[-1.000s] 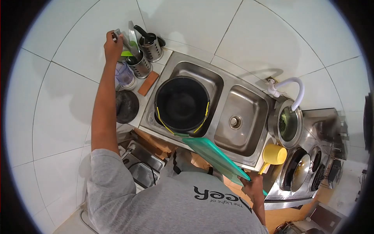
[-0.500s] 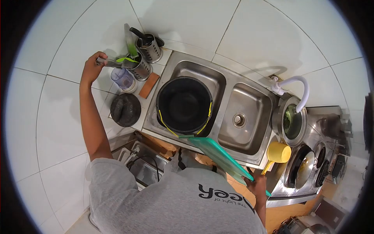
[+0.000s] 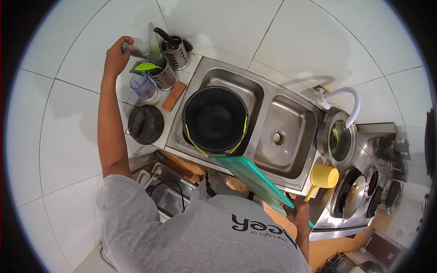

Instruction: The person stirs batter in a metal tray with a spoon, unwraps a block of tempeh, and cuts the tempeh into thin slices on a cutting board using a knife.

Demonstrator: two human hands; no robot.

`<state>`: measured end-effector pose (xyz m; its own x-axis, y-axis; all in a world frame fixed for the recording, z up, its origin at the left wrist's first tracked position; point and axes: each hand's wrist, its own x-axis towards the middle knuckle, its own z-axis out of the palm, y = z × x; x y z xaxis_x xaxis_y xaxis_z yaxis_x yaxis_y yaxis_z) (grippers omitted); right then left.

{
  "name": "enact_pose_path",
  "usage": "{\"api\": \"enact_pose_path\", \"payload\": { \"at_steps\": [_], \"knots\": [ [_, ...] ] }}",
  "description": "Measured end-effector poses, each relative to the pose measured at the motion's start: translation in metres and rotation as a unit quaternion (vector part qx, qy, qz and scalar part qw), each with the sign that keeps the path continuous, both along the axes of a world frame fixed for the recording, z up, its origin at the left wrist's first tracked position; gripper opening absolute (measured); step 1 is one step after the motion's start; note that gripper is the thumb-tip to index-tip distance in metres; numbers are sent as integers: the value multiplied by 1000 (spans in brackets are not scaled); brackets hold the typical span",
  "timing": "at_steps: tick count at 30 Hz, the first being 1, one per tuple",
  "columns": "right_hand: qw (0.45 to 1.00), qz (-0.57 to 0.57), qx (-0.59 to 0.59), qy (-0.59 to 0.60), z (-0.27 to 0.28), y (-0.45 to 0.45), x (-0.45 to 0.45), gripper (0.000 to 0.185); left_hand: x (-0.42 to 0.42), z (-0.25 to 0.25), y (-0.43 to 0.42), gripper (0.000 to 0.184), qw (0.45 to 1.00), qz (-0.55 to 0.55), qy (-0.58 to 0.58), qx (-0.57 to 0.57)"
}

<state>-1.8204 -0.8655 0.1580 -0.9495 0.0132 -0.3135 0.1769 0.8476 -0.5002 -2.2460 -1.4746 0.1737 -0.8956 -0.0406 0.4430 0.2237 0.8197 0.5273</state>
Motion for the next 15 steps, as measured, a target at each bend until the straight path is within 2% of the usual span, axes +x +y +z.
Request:
{"api": "enact_pose_path", "payload": {
  "at_steps": [2,5,6,9,12,15],
  "knots": [
    [1000,5,1,10,-5,4,6,34,-5,-9,-1,21,1000,-1,-26,-13],
    [1000,-16,3,5,-2,0,6,34,-9,-28,2,21,997,51,-49,-33],
    [1000,-28,4,-2,-1,-2,7,33,-6,-29,7,27,994,77,-53,-57],
    [999,19,25,21,-6,6,13,34,-13,-46,9,33,983,126,-112,-75],
    [998,21,53,37,-2,-1,11,17,-30,-60,9,37,977,164,-136,-32],
    [999,-3,27,26,2,-4,11,17,-44,-63,10,39,969,165,-120,-137]
  ]
}}
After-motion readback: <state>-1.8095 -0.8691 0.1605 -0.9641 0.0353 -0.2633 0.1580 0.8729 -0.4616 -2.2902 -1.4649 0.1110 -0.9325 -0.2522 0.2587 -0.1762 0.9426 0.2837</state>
